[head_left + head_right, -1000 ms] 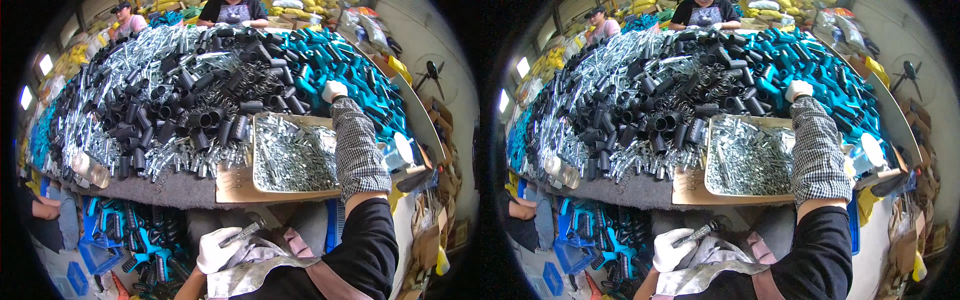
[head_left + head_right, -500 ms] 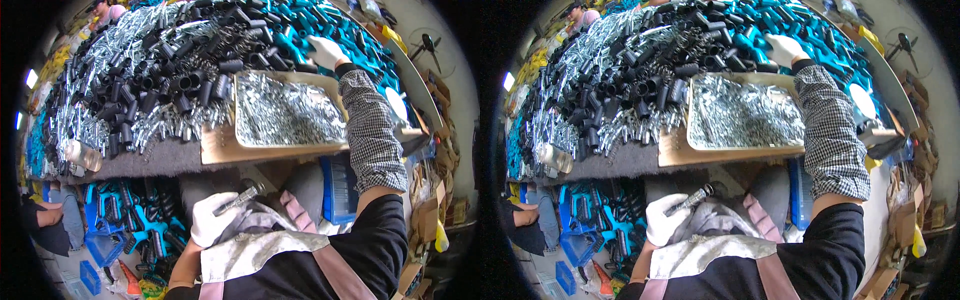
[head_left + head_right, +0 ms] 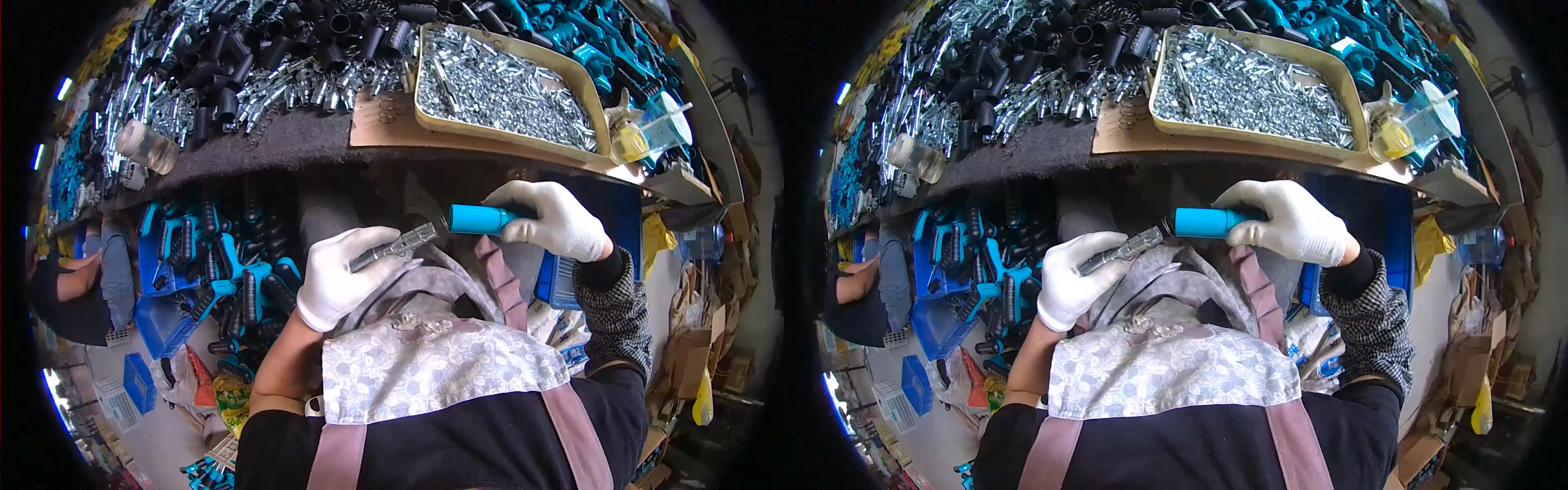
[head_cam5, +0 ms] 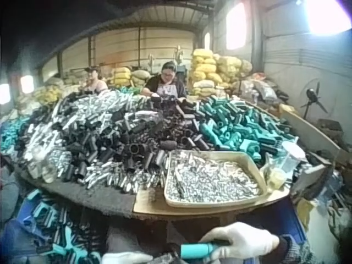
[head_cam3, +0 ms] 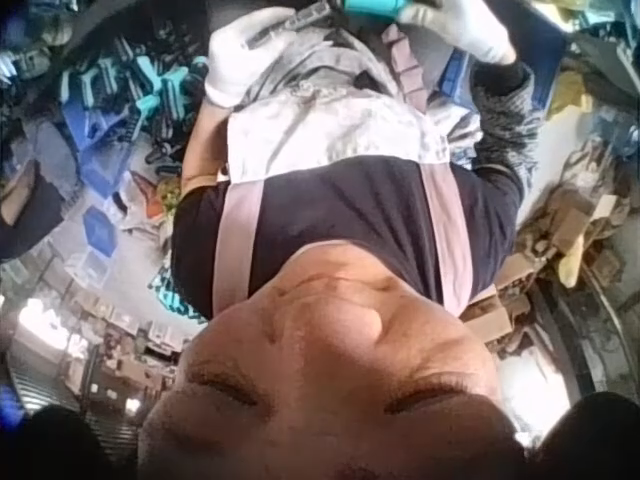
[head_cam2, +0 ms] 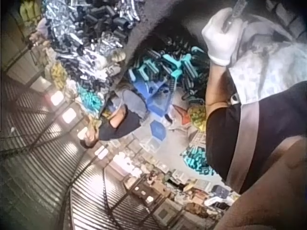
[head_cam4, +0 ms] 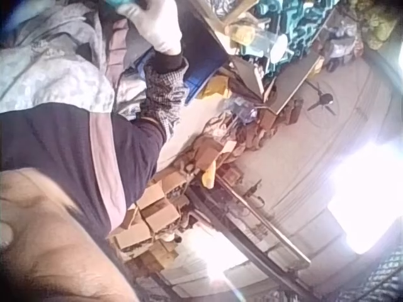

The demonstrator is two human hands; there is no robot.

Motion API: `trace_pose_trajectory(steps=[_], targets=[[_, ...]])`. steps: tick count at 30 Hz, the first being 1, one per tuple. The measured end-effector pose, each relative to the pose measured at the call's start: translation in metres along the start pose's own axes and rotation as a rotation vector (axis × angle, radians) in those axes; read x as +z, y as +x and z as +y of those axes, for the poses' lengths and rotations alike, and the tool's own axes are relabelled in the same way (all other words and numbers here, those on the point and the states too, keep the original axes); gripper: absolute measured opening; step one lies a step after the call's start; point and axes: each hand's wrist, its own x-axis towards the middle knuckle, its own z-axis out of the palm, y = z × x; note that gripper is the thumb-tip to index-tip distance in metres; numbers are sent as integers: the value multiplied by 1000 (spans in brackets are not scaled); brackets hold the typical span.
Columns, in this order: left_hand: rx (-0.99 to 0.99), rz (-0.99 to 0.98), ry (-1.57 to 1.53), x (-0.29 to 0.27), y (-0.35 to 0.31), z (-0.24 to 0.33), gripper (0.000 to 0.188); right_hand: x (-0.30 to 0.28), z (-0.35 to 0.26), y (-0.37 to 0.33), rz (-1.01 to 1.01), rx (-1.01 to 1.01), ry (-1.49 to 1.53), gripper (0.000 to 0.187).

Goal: Assembling plastic tool handles by inserting metal sleeves, springs, and internal components into the housings.

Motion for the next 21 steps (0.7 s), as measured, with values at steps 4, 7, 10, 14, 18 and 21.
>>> trace_pose_trajectory(steps=[4, 7, 10, 14, 18, 21], targets=[[72, -73, 16, -2, -3, -3, 28, -6, 6, 3, -49, -54, -52, 61], [123, -97, 15, -1, -4, -8, 28, -6, 4, 6, -96, -45, -37, 59], [142, -121, 13, 3, -6, -9, 31, 9, -5, 12, -118, -71, 19, 52], [126, -105, 78, 12, -6, -6, 41, 50, -13, 18, -44, -71, 13, 43], [145, -250, 123, 9, -8, -2, 43, 66, 9, 23, -129, -78, 239, 40], [144, -274, 71, 12, -11, -6, 46, 71, 10, 23, -163, -63, 287, 43]])
